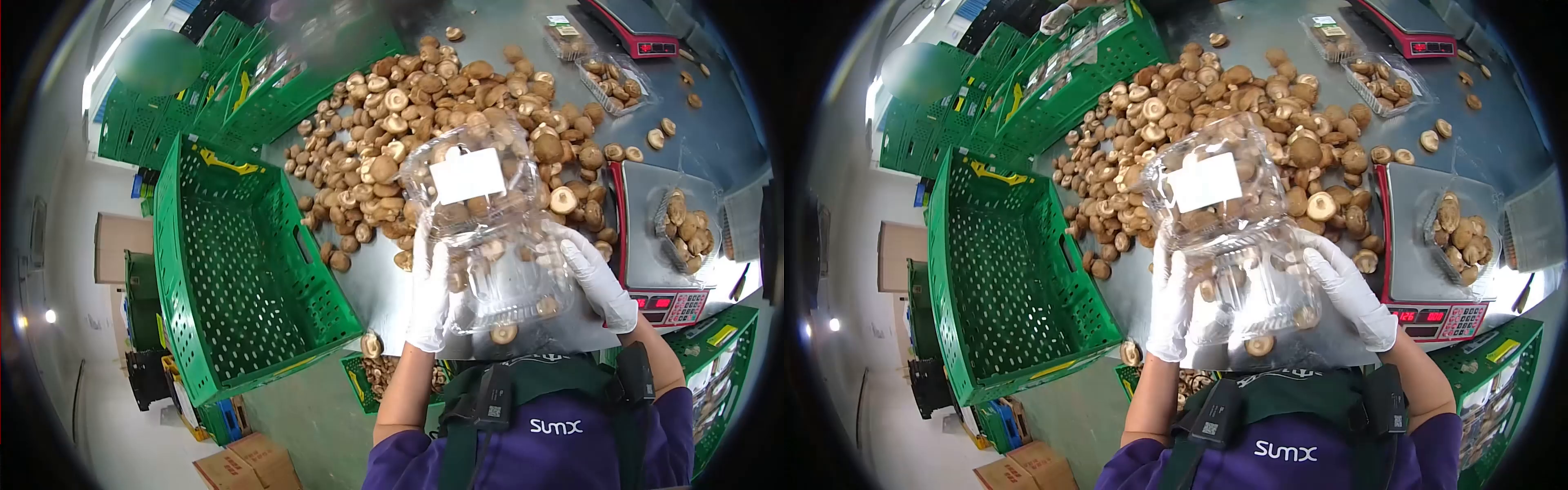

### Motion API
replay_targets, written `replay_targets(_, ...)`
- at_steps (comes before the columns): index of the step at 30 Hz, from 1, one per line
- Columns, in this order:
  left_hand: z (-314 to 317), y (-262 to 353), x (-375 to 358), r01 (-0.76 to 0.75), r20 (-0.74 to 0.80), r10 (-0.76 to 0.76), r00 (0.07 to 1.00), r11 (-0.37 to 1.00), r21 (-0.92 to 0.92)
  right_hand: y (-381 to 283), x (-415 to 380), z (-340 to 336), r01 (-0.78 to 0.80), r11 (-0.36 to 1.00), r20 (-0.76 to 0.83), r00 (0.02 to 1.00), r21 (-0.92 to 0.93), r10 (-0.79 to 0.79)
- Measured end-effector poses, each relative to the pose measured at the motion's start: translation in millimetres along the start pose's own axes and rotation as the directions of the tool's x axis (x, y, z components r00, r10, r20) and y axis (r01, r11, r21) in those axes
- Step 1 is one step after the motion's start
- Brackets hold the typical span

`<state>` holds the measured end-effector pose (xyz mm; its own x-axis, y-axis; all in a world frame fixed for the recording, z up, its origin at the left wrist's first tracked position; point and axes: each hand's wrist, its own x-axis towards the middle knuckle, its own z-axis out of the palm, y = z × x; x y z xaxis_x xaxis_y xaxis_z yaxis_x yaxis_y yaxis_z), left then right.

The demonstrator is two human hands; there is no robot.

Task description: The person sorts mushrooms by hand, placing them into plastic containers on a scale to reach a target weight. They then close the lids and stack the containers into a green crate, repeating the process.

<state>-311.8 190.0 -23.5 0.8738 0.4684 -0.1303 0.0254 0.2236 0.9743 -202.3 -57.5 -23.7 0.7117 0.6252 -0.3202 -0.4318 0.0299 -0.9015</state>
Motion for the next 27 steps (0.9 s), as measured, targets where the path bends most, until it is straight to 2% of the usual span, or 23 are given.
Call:
replay_targets(1, -2.2, 6.3, -1.6, 0.009, -0.051, -0.012, 0.999, 0.998, -0.059, 9.5, -0.3, 1.4, -0.008, 1.0, 0.005, 1.0, -0.009, 0.008)
replay_targets(3, -20.2, 5.6, 4.4, -0.078, -0.123, 0.081, 0.989, 0.997, 0.029, 21.8, -6.9, 0.5, -0.017, 1.0, -0.015, 1.0, -0.025, 0.017)
replay_targets(4, -29.6, 11.3, 9.2, -0.093, -0.167, 0.117, 0.979, 0.985, 0.143, 22.2, -13.5, 1.7, -0.051, 0.99, -0.049, 0.998, -0.13, 0.045)
replay_targets(5, -41.6, 20.4, 16.8, -0.103, -0.192, 0.154, 0.969, 0.962, 0.253, 31.4, -18.4, 3.2, 0.029, 0.977, -0.09, 0.995, -0.21, -0.049)
replay_targets(7, -63.8, 36.2, 39.7, -0.125, -0.215, 0.245, 0.945, 0.881, 0.456, 32.5, -32.6, 4.5, 0.067, 0.936, -0.107, 0.988, -0.345, -0.11)
replay_targets(9, -83.1, 47.1, 60.4, -0.108, -0.332, 0.12, 0.936, 0.993, 0.055, 30.1, -45.3, 5.9, 0.063, 0.909, -0.138, 0.982, -0.412, -0.13)
replay_targets(11, -142.3, 27.0, 88.2, -0.09, -0.352, 0.29, 0.89, 0.868, 0.488, 33.9, -54.3, 6.5, 0.035, 0.904, -0.179, 0.976, -0.426, -0.122)
replay_targets(13, -134.3, 35.8, 87.3, 0.064, -0.503, 0.536, 0.678, 0.639, 0.767, 40.1, -64.6, 7.8, 0.102, 0.815, -0.19, 0.949, -0.571, -0.252)
replay_targets(14, -121.4, 38.5, 83.0, 0.032, -0.412, 0.702, 0.581, 0.486, 0.873, 48.7, -67.5, 5.9, 0.136, 0.75, -0.175, 0.931, -0.647, -0.32)
replay_targets(15, -91.0, 49.4, 76.0, -0.017, -0.296, 0.783, 0.547, 0.365, 0.931, 57.1, -70.7, 4.0, 0.163, 0.676, -0.151, 0.912, -0.719, -0.381)
replay_targets(16, -55.3, 57.2, 69.2, -0.128, -0.182, 0.799, 0.574, 0.307, 0.943, 63.2, -74.4, 4.1, 0.085, 0.642, -0.164, 0.934, -0.762, -0.317)
replay_targets(17, -23.5, 59.4, 66.1, -0.236, -0.067, 0.809, 0.584, 0.248, 0.94, 66.6, -76.8, 5.5, 0.082, 0.572, -0.146, 0.929, -0.816, -0.341)
replay_targets(19, 13.9, 53.8, 71.9, -0.486, 0.316, 0.694, 0.647, 0.057, 0.872, 72.4, -78.2, 9.5, 0.078, 0.421, -0.1, 0.917, -0.904, -0.385)
replay_targets(21, 53.0, 35.5, 84.2, -0.627, 0.527, 0.557, 0.641, -0.016, 0.779, 84.1, -74.9, 9.9, 0.063, 0.394, -0.077, 0.941, -0.917, -0.33)
replay_targets(23, 85.7, 28.5, 88.3, -0.534, 0.527, 0.382, 0.759, -0.098, 0.84, 87.8, -70.7, 11.2, 0.049, 0.35, -0.058, 0.955, -0.935, -0.291)
replay_targets(25, 83.8, 16.7, 104.4, -0.503, 0.543, 0.333, 0.771, -0.205, 0.839, 96.6, -69.2, 12.6, 0.045, 0.421, -0.042, 0.98, -0.906, -0.196)
replay_targets(27, 76.0, 17.8, 110.4, -0.474, 0.54, 0.306, 0.784, -0.266, 0.839, 103.3, -68.9, 13.0, 0.09, 0.406, -0.003, 0.975, -0.91, -0.223)
